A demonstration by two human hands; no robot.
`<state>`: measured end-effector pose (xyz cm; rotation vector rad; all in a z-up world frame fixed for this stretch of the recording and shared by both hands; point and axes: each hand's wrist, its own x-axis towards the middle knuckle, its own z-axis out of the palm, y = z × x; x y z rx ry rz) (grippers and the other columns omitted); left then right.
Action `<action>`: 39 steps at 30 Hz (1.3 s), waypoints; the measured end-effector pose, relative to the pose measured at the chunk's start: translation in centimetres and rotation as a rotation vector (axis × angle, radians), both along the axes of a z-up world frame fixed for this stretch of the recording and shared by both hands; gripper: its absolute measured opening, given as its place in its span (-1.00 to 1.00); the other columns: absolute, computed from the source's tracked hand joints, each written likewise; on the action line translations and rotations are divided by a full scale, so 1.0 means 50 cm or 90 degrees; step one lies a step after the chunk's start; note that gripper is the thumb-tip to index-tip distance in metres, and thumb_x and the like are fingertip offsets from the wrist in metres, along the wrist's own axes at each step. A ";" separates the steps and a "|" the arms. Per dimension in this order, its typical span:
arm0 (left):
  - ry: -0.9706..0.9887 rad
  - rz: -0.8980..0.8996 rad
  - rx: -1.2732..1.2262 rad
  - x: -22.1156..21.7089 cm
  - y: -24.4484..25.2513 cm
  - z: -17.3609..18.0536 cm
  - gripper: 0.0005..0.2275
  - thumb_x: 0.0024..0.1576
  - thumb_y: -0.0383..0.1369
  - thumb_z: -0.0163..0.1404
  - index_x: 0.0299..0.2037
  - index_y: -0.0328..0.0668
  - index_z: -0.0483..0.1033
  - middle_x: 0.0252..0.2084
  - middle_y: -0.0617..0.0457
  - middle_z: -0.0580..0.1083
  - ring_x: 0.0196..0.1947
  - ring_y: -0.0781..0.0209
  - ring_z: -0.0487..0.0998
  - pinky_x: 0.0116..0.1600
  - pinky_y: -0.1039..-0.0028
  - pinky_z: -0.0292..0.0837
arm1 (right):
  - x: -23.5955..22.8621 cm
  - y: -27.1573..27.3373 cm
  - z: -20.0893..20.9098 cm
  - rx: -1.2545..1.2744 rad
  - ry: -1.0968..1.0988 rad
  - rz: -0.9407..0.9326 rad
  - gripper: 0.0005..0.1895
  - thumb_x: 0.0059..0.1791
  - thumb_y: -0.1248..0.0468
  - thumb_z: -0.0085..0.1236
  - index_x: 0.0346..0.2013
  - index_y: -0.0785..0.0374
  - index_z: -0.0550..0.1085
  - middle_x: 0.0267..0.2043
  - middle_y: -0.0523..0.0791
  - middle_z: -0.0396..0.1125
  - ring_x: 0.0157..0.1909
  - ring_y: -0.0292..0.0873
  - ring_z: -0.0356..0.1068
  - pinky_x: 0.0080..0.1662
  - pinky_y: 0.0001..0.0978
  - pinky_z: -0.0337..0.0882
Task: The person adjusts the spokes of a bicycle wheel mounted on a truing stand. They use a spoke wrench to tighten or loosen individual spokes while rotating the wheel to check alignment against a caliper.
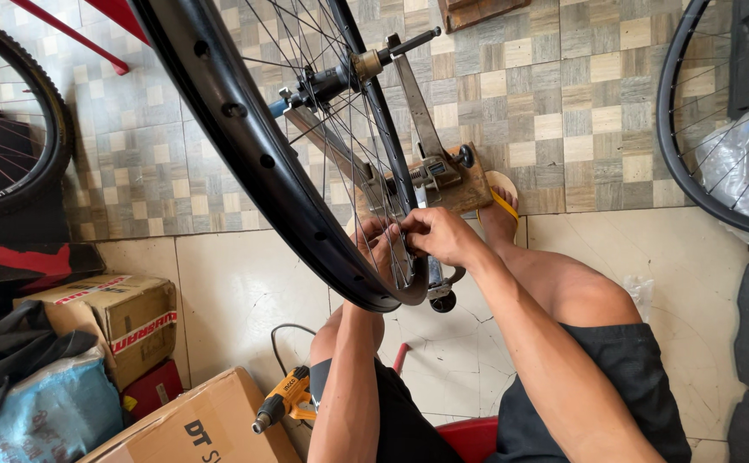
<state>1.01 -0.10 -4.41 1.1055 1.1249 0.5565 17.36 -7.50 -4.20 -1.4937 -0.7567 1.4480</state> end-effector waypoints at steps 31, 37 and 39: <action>0.047 -0.062 0.031 0.032 0.011 0.072 -0.79 0.15 -0.32 0.11 -0.28 -0.40 0.58 -0.42 -0.03 0.57 -0.45 0.31 0.61 -0.35 0.50 0.46 | 0.022 -0.020 0.019 0.090 -0.267 -0.007 -0.84 0.02 0.26 0.25 -0.23 0.31 0.53 -0.35 -0.10 0.46 -0.30 -0.21 0.45 -0.28 -0.36 0.42; 0.084 -0.040 0.053 0.034 0.012 0.092 -0.64 0.21 -0.17 0.14 -0.06 -0.40 0.62 -0.28 -0.09 0.61 -0.26 0.23 0.58 -0.20 0.50 0.47 | 0.030 -0.034 0.045 0.211 -0.074 -0.098 -0.84 0.03 0.31 0.30 -0.16 0.33 0.56 -0.28 -0.17 0.48 -0.26 -0.34 0.45 -0.26 -0.49 0.45; 0.076 -0.046 0.067 0.023 0.002 0.093 -0.59 0.19 -0.14 0.14 0.02 -0.40 0.58 -0.21 -0.07 0.62 -0.17 0.25 0.61 -0.10 0.51 0.51 | 0.034 -0.037 0.048 0.255 -0.072 -0.172 -0.83 0.05 0.29 0.30 -0.16 0.33 0.52 -0.24 -0.19 0.44 -0.23 -0.36 0.41 -0.20 -0.51 0.43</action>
